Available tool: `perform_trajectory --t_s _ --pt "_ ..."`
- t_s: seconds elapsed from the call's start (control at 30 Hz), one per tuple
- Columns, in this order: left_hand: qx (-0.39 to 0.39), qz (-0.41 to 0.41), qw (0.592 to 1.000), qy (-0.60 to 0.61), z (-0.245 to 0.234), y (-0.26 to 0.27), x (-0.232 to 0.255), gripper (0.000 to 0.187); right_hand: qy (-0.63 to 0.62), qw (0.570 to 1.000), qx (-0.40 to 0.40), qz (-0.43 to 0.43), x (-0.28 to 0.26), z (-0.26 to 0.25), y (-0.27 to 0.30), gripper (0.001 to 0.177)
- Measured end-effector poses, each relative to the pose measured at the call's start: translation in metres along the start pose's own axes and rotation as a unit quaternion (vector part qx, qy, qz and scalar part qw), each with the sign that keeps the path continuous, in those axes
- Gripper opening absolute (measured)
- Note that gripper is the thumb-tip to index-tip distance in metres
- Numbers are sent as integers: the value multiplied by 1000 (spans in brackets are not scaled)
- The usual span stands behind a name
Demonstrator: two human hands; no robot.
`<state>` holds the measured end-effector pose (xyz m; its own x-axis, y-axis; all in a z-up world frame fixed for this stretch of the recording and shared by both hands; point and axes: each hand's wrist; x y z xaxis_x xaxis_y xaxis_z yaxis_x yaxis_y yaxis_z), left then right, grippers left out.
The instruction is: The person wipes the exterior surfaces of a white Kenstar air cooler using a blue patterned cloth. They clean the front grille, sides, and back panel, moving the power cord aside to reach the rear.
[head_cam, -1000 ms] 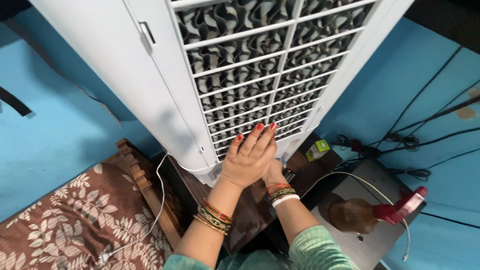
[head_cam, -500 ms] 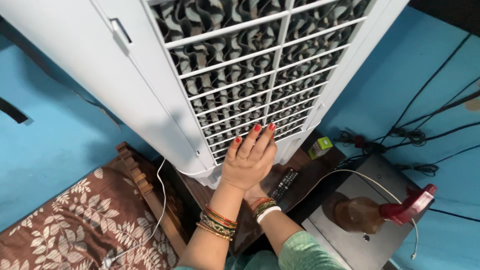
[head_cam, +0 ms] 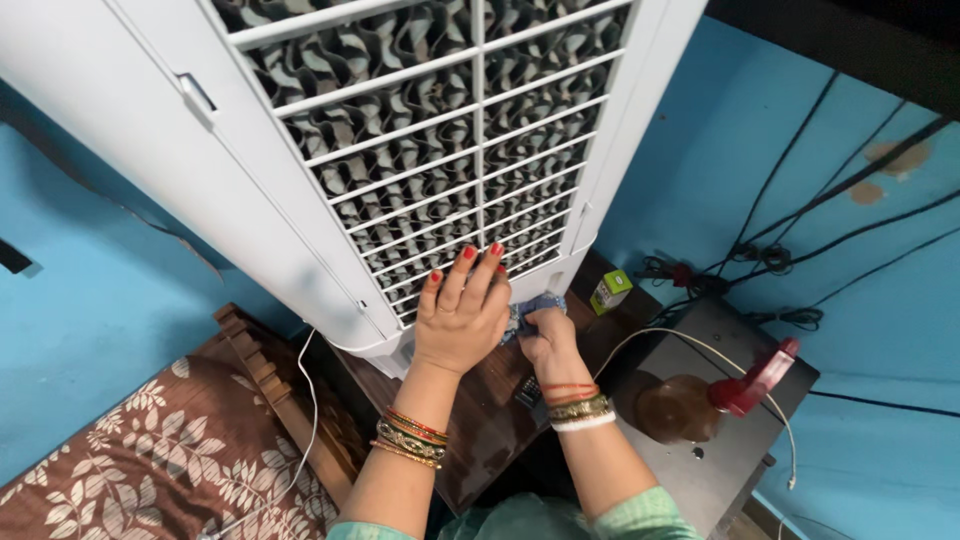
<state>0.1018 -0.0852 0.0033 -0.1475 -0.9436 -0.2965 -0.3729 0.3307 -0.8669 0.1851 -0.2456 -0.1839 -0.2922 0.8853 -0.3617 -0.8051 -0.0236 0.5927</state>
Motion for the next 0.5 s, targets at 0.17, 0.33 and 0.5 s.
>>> perform_trajectory --t_s 0.17,0.33,0.5 --pt "-13 -1 1000 12 1 4 1 15 45 992 -93 -74 -37 35 85 41" --pt "-6 -5 1000 14 3 3 3 14 84 956 -123 -254 -58 57 146 37" --pt "-13 -13 1000 14 0 3 6 15 96 961 -147 -215 -59 65 110 30"
Point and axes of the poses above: each hand's wrist, its own y-axis away from the middle knuckle, its own z-axis out of the palm, x = y × z, and after that the axes turned 5 degrees about -y, right-handed
